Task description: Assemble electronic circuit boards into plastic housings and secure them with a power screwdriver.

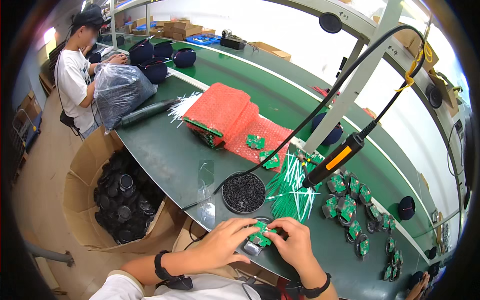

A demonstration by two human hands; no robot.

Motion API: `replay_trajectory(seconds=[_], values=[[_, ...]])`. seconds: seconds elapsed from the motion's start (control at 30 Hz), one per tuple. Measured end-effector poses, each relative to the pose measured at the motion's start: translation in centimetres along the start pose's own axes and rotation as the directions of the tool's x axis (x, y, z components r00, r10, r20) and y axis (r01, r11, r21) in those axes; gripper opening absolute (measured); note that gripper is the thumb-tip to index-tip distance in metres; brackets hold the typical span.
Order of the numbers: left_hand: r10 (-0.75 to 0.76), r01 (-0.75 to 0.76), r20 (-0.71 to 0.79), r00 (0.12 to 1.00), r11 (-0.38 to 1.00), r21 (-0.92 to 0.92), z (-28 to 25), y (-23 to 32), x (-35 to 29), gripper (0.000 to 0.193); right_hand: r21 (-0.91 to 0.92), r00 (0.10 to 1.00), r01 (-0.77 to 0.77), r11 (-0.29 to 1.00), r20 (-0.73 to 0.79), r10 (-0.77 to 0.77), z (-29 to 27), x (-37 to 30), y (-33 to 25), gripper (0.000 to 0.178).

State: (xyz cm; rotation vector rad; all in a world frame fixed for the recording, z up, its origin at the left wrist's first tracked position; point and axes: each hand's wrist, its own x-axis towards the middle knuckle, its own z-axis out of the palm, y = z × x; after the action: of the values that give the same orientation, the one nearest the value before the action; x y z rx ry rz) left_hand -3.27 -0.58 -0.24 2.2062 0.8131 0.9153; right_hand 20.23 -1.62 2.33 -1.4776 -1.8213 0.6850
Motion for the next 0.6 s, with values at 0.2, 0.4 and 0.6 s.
replay_trajectory(seconds=[0.2,0.4,0.6], values=[[0.043,-0.046,0.024,0.999,0.987,0.152,0.6,-0.5,-0.3,0.059,-0.145,0.995,0.080,0.986,0.075,-0.069,0.2,0.2,0.3,0.023],[0.018,0.001,-0.254,0.967,0.997,0.072,0.2,-0.9,0.0,0.032,-0.040,0.939,0.313,0.949,0.162,-0.303,-0.7,0.4,-1.6,0.045],[0.005,0.001,-0.326,0.945,1.000,0.019,-0.5,0.6,0.6,0.035,-0.151,0.958,0.283,0.947,0.008,-0.285,1.5,-0.8,-1.2,0.035]])
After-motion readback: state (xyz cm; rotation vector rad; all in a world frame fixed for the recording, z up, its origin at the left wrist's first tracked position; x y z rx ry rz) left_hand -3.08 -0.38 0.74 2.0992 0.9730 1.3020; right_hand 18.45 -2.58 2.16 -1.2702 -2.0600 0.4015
